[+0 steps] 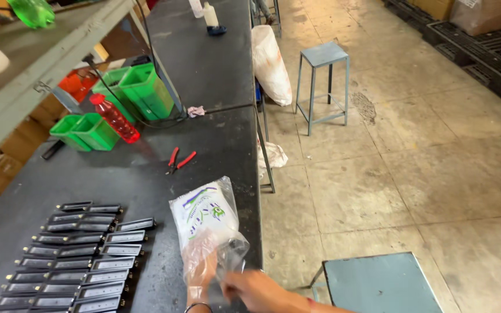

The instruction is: The person picks up black rectangular metal parts one at a time from the worktable, slides each into a clear plastic bag, folds and seals the bag opening, and places the wrapped part in a growing pile of finished bags on the table. They occasionally reach into a larger supply bag to retrieve a fresh plastic bag.

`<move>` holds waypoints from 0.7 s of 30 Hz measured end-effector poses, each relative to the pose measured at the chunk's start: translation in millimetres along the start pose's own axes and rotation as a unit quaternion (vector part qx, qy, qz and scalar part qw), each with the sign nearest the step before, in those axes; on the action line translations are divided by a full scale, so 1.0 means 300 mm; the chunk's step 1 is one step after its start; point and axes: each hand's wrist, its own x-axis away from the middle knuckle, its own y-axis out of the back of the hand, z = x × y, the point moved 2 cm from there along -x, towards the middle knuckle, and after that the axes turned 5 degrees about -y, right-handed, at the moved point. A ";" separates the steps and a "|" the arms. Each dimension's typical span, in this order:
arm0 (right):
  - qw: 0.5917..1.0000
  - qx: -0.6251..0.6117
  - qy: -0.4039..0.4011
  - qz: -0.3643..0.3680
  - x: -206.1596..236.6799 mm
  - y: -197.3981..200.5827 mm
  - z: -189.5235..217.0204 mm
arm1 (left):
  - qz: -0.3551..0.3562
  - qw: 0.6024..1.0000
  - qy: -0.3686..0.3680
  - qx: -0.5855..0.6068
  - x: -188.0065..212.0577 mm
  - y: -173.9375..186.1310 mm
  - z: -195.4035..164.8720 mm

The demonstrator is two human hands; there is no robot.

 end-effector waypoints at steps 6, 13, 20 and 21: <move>0.994 0.006 -0.087 0.060 0.140 0.021 0.004 | -0.088 0.996 -0.012 0.020 0.034 -0.070 0.075; 0.993 -0.006 -0.106 0.055 0.271 0.007 0.031 | -0.072 0.978 0.067 0.187 0.263 -0.156 0.100; 0.994 -0.048 -0.081 0.055 0.355 -0.076 0.154 | 0.008 0.951 0.136 0.277 0.545 -0.110 0.112; 0.993 -0.065 -0.073 0.064 0.364 -0.105 0.191 | 0.007 0.948 0.141 0.285 0.582 -0.086 0.116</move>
